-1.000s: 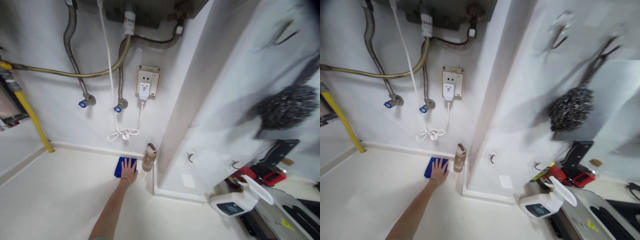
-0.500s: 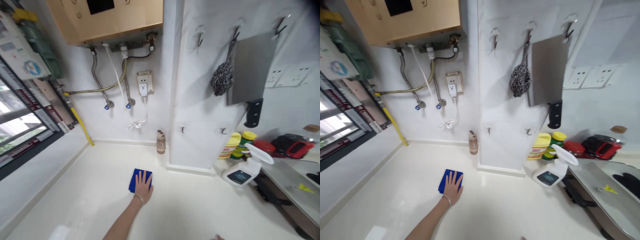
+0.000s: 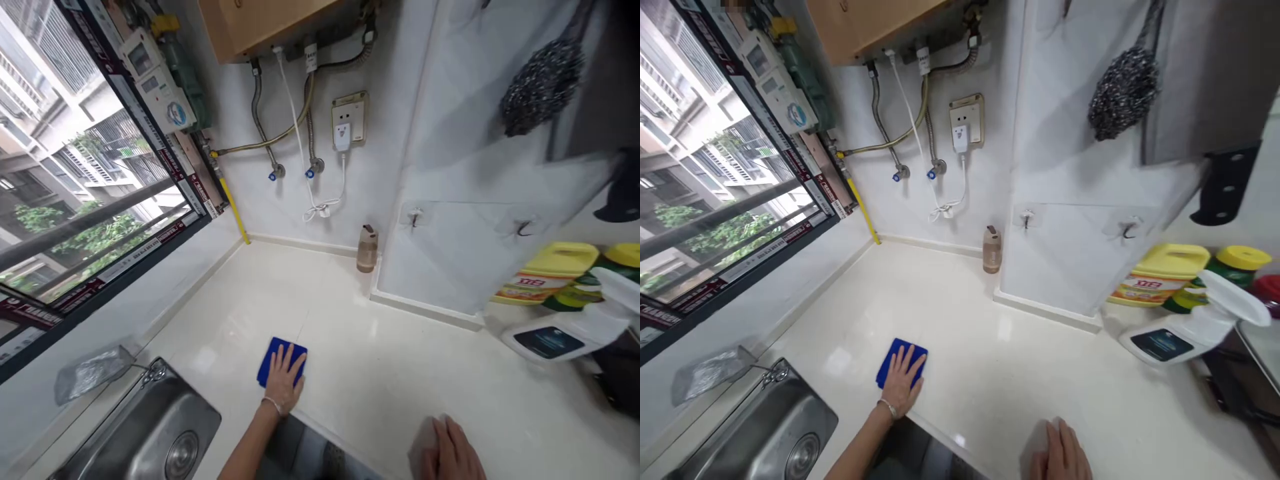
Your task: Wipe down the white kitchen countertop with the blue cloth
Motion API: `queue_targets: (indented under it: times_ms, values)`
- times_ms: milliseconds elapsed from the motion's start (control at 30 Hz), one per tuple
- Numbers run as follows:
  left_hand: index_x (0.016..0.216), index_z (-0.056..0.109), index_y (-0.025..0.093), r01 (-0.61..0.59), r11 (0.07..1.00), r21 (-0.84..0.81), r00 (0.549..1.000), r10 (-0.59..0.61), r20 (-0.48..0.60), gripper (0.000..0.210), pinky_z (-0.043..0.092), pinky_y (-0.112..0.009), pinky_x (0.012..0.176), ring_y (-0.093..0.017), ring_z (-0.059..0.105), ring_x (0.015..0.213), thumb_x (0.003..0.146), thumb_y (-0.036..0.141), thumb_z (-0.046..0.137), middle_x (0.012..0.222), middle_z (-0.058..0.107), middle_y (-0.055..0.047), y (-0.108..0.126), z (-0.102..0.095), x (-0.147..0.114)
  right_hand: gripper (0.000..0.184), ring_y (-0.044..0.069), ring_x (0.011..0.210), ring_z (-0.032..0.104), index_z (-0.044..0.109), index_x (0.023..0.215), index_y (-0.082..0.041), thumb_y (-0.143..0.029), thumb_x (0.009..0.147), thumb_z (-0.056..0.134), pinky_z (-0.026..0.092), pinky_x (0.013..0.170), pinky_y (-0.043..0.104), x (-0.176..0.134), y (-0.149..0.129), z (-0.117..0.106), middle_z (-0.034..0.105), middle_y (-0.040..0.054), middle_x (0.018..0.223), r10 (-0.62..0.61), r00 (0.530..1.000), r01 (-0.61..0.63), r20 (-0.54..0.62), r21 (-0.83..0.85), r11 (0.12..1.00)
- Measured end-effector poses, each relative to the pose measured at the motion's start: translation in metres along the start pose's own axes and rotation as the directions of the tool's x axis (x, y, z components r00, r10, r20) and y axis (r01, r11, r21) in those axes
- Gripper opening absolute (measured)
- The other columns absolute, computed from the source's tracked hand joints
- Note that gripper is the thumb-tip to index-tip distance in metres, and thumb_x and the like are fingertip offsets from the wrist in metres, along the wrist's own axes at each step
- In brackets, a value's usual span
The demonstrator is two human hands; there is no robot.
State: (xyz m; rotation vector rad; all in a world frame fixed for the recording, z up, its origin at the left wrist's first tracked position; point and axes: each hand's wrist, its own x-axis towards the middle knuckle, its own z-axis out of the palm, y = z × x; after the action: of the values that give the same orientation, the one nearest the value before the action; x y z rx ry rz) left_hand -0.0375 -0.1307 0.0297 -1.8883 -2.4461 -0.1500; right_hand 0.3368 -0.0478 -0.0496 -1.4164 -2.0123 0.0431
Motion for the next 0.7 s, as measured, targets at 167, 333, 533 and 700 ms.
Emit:
queue_targets:
  times_ms: [167,333,533,700]
  values:
    - [0.147,0.033,0.032,0.24,0.97,0.039,0.971,-0.241,-0.001,0.053,0.025,-0.057,0.117,-0.034,0.012,0.148,0.094,0.037,0.039,0.16,0.026,-0.005,-0.056,-0.005,-0.05,0.054,0.032,0.138,0.036,0.035,0.143,-0.014,-0.028,0.091,0.037,0.036,0.109,0.052,0.005,-0.003,-0.012,0.039,0.0163,0.149,-0.085,0.996,0.085,0.027,0.002,0.996]
    - [0.148,0.029,0.03,0.342,0.937,0.077,0.94,-0.341,-0.024,0.052,0.021,-0.058,0.118,-0.035,0.009,0.148,0.097,0.04,0.029,0.161,0.022,-0.006,-0.084,0.002,-0.08,0.05,0.027,0.129,0.047,0.04,0.141,-0.023,-0.032,0.091,0.035,0.016,0.117,0.059,-0.004,0.037,-0.04,0.048,0.0084,0.145,-0.094,0.992,0.099,0.084,-0.059,0.993]
    - [0.148,0.026,0.027,0.295,0.949,0.115,0.956,-0.292,-0.044,0.053,0.02,-0.062,0.116,-0.036,0.004,0.148,0.097,0.04,0.026,0.161,0.024,-0.008,-0.05,0.012,-0.068,0.054,0.024,0.132,0.044,0.035,0.144,-0.021,-0.029,0.091,0.035,0.02,0.118,0.052,-0.018,0.075,-0.065,0.045,0.0081,0.147,-0.02,0.998,0.024,0.065,-0.067,0.997]
    - [0.148,0.03,0.022,0.207,0.967,0.147,0.978,-0.202,-0.052,0.056,0.022,-0.064,0.115,-0.041,0.007,0.147,0.095,0.041,0.033,0.159,0.025,-0.014,0.013,0.016,-0.026,0.061,0.024,0.135,0.04,0.029,0.147,-0.018,-0.025,0.087,0.039,0.018,0.118,0.051,-0.012,0.07,-0.063,0.043,0.0091,0.149,0.004,0.998,0.004,0.057,-0.15,0.989]
